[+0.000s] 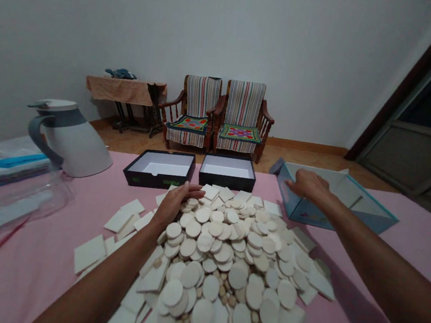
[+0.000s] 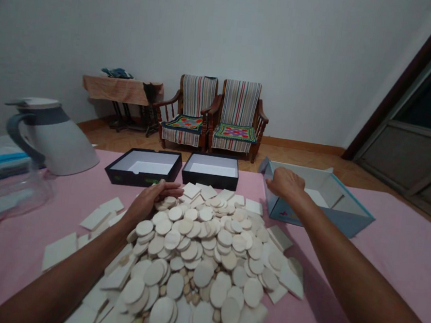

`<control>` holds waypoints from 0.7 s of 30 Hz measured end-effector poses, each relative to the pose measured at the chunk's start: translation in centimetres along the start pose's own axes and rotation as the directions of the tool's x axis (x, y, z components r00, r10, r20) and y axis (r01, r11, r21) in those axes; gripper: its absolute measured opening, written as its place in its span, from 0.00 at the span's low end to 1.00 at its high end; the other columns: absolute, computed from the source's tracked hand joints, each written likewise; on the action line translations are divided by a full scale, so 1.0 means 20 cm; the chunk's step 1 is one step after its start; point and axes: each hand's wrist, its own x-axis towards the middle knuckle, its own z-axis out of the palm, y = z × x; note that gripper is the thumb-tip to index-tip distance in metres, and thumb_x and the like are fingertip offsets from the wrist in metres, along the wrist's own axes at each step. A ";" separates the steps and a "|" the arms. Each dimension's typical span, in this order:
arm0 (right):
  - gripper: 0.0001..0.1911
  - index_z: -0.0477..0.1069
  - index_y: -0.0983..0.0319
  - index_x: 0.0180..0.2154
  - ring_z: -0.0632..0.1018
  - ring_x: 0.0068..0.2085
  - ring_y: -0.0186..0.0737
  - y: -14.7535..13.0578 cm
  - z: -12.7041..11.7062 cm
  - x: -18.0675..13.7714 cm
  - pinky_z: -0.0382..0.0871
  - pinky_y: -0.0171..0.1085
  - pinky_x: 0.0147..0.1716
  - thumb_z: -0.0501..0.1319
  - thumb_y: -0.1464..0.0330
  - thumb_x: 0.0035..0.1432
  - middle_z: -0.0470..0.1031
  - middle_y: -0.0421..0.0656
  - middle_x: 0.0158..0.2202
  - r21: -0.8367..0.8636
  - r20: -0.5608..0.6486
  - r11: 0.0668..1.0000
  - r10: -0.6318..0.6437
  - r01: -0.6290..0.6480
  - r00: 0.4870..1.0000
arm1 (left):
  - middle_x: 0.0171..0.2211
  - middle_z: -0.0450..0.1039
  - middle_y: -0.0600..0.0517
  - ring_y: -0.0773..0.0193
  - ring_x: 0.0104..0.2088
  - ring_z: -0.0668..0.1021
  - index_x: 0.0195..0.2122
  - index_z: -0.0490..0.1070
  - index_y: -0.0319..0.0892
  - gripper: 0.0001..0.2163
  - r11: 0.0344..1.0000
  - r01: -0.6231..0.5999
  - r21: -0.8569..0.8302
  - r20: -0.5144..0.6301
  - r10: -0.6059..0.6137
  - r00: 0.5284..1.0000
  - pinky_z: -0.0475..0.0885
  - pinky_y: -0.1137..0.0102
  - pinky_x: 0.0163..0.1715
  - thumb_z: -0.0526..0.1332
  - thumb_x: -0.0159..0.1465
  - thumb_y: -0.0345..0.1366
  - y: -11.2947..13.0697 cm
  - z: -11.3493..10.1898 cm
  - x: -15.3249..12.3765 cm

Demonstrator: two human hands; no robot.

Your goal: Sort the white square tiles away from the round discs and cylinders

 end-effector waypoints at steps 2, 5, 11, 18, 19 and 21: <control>0.22 0.75 0.67 0.45 0.77 0.49 0.55 0.04 0.04 -0.07 0.71 0.44 0.42 0.62 0.57 0.56 0.76 0.61 0.47 -0.046 0.058 0.999 -0.004 0.007 0.998 | 0.42 0.79 0.38 0.48 0.45 0.80 0.46 0.75 0.35 0.30 1.000 0.008 -0.002 -0.010 -0.008 1.000 0.71 0.63 0.39 0.60 0.57 0.59 0.00 0.00 -0.01; 0.19 0.75 0.66 0.45 0.78 0.49 0.55 0.06 0.09 -0.14 0.71 0.44 0.40 0.61 0.60 0.57 0.76 0.60 0.48 -0.059 0.141 0.997 -0.051 0.059 0.989 | 0.42 0.79 0.38 0.49 0.44 0.79 0.46 0.75 0.35 0.30 1.000 0.005 0.010 -0.017 -0.005 1.000 0.71 0.64 0.39 0.59 0.58 0.59 0.01 0.01 -0.01; 0.16 0.76 0.68 0.44 0.79 0.48 0.56 0.00 0.06 -0.12 0.72 0.42 0.38 0.57 0.67 0.58 0.78 0.60 0.46 -0.025 0.073 1.000 0.010 -0.008 0.997 | 0.43 0.79 0.37 0.48 0.44 0.80 0.47 0.75 0.35 0.32 0.998 0.023 0.054 -0.018 -0.022 1.000 0.71 0.64 0.38 0.60 0.56 0.61 0.03 0.01 -0.02; 0.16 0.77 0.66 0.44 0.78 0.50 0.52 -0.30 0.03 0.03 0.71 0.38 0.42 0.60 0.67 0.56 0.78 0.60 0.46 0.115 -0.008 0.993 0.007 -0.006 1.000 | 0.43 0.79 0.38 0.49 0.44 0.79 0.48 0.74 0.35 0.31 0.997 0.007 0.072 -0.019 -0.005 1.000 0.71 0.64 0.38 0.57 0.58 0.61 0.02 0.00 -0.02; 0.16 0.77 0.67 0.45 0.78 0.50 0.53 -0.34 0.04 0.04 0.71 0.39 0.42 0.61 0.67 0.56 0.78 0.60 0.46 0.125 0.000 0.992 -0.002 0.002 1.000 | 0.43 0.79 0.39 0.49 0.44 0.79 0.48 0.74 0.36 0.31 0.996 0.004 0.087 -0.019 -0.002 1.000 0.71 0.64 0.38 0.57 0.59 0.61 0.02 0.00 -0.02; 0.17 0.77 0.67 0.46 0.78 0.50 0.53 -0.40 0.08 0.05 0.71 0.39 0.42 0.62 0.66 0.55 0.77 0.61 0.46 0.146 0.018 0.989 -0.031 0.029 0.999 | 0.43 0.79 0.39 0.49 0.44 0.79 0.48 0.74 0.36 0.31 0.994 0.000 0.109 -0.018 0.002 1.000 0.71 0.63 0.38 0.56 0.60 0.61 0.01 -0.01 -0.02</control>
